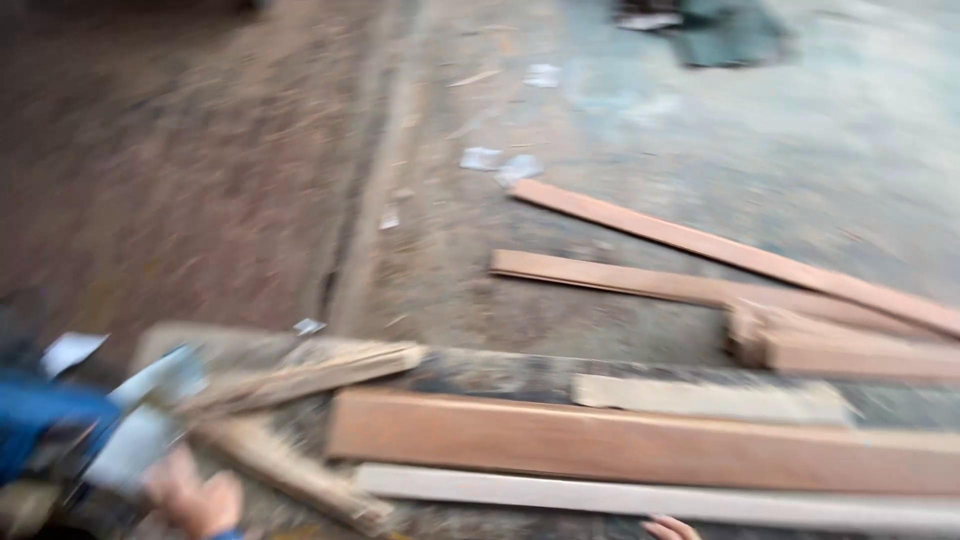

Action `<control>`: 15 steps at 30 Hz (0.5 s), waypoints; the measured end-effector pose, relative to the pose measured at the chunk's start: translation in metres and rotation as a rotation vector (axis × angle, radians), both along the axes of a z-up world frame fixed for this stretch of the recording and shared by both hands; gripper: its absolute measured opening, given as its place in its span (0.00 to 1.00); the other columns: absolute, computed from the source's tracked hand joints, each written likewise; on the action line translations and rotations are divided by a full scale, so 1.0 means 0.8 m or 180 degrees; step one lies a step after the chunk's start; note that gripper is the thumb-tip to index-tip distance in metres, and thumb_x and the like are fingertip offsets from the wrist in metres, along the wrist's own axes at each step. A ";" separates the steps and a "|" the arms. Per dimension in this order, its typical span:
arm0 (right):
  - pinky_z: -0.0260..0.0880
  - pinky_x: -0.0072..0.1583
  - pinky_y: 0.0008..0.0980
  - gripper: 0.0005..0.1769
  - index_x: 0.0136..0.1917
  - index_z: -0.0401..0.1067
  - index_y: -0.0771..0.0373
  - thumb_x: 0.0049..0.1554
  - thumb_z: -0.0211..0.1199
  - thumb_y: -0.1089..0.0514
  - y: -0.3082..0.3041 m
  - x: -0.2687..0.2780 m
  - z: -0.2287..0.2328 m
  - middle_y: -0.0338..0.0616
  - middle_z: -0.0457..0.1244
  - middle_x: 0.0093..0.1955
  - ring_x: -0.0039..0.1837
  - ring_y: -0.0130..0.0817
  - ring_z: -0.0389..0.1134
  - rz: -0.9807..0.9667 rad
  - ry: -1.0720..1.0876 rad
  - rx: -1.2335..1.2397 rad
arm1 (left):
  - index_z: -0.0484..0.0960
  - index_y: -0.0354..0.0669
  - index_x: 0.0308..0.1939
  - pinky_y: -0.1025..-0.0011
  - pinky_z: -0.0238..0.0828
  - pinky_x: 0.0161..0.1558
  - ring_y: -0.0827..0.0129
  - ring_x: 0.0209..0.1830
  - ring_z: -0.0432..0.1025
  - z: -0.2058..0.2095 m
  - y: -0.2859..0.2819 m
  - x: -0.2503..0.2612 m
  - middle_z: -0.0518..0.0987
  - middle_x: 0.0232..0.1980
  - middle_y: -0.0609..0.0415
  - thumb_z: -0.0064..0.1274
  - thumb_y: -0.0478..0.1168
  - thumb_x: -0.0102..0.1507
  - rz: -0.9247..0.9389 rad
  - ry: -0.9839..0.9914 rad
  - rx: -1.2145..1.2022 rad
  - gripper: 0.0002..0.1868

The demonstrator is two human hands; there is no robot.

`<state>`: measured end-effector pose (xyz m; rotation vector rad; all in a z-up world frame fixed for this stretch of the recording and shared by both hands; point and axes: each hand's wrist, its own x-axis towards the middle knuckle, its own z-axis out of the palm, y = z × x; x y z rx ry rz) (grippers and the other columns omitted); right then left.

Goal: Sand a long wooden board using both an electric orbital sander and manual sandpaper.

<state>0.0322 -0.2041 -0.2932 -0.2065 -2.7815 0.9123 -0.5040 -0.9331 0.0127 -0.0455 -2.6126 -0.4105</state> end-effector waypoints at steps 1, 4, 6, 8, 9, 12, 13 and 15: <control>0.69 0.69 0.31 0.16 0.56 0.80 0.55 0.55 0.63 0.65 -0.032 -0.009 0.063 0.34 0.74 0.56 0.63 0.25 0.73 -0.0261 -0.0025 0.0085 | 0.72 0.40 0.69 0.41 0.58 0.69 0.35 0.64 0.63 -0.007 0.057 -0.017 0.72 0.63 0.29 0.55 0.35 0.47 -0.0261 -0.0025 0.0085 0.42; 0.79 0.50 0.35 0.13 0.47 0.83 0.53 0.48 0.77 0.51 -0.092 -0.058 0.305 0.44 0.72 0.46 0.49 0.37 0.76 -0.1105 0.0107 -0.0057 | 0.74 0.42 0.67 0.45 0.60 0.67 0.39 0.63 0.64 -0.018 0.246 -0.039 0.73 0.62 0.33 0.57 0.38 0.47 -0.1211 -0.0436 0.0136 0.40; 0.74 0.55 0.43 0.14 0.52 0.77 0.55 0.55 0.72 0.50 -0.089 -0.070 0.382 0.43 0.70 0.51 0.55 0.46 0.73 -0.0817 -0.0528 -0.0329 | 0.76 0.46 0.64 0.50 0.64 0.63 0.45 0.61 0.67 -0.039 0.363 -0.032 0.74 0.60 0.38 0.61 0.43 0.47 -0.1803 -0.0875 -0.0070 0.38; 0.73 0.56 0.44 0.16 0.54 0.77 0.55 0.56 0.71 0.48 -0.061 -0.018 0.381 0.44 0.69 0.52 0.56 0.47 0.72 -0.1038 -0.0765 -0.0383 | 0.78 0.48 0.63 0.52 0.66 0.61 0.48 0.60 0.68 -0.044 0.468 -0.006 0.74 0.59 0.41 0.62 0.46 0.47 -0.2213 -0.1026 -0.0205 0.37; 0.71 0.58 0.46 0.17 0.55 0.76 0.55 0.57 0.70 0.46 -0.046 0.005 0.379 0.45 0.69 0.53 0.57 0.48 0.71 -0.1043 -0.1021 -0.0490 | 0.79 0.50 0.62 0.55 0.68 0.59 0.51 0.60 0.69 -0.043 0.515 0.011 0.75 0.59 0.44 0.64 0.48 0.48 -0.2399 -0.1190 -0.0378 0.37; 0.69 0.60 0.47 0.22 0.60 0.75 0.54 0.57 0.67 0.43 0.015 0.105 0.358 0.47 0.67 0.57 0.60 0.49 0.68 -0.1313 -0.1540 -0.0620 | 0.82 0.53 0.59 0.59 0.72 0.56 0.56 0.58 0.72 -0.026 0.652 0.085 0.76 0.57 0.49 0.68 0.53 0.48 -0.2783 -0.1450 -0.0774 0.35; 0.69 0.60 0.47 0.22 0.60 0.75 0.54 0.57 0.67 0.43 0.039 0.151 0.359 0.47 0.67 0.57 0.60 0.49 0.68 -0.1426 -0.1494 -0.0636 | 0.82 0.53 0.59 0.59 0.72 0.56 0.56 0.58 0.72 -0.021 0.721 0.143 0.76 0.57 0.49 0.68 0.53 0.48 -0.2894 -0.1401 -0.0799 0.35; 0.70 0.58 0.48 0.20 0.57 0.76 0.55 0.55 0.67 0.44 0.065 0.236 0.359 0.46 0.69 0.60 0.60 0.48 0.69 -0.2124 -0.1140 -0.0202 | 0.74 0.52 0.64 0.47 0.62 0.66 0.51 0.69 0.67 -0.009 0.841 0.257 0.73 0.68 0.48 0.61 0.53 0.54 -0.3953 -0.1007 -0.0391 0.34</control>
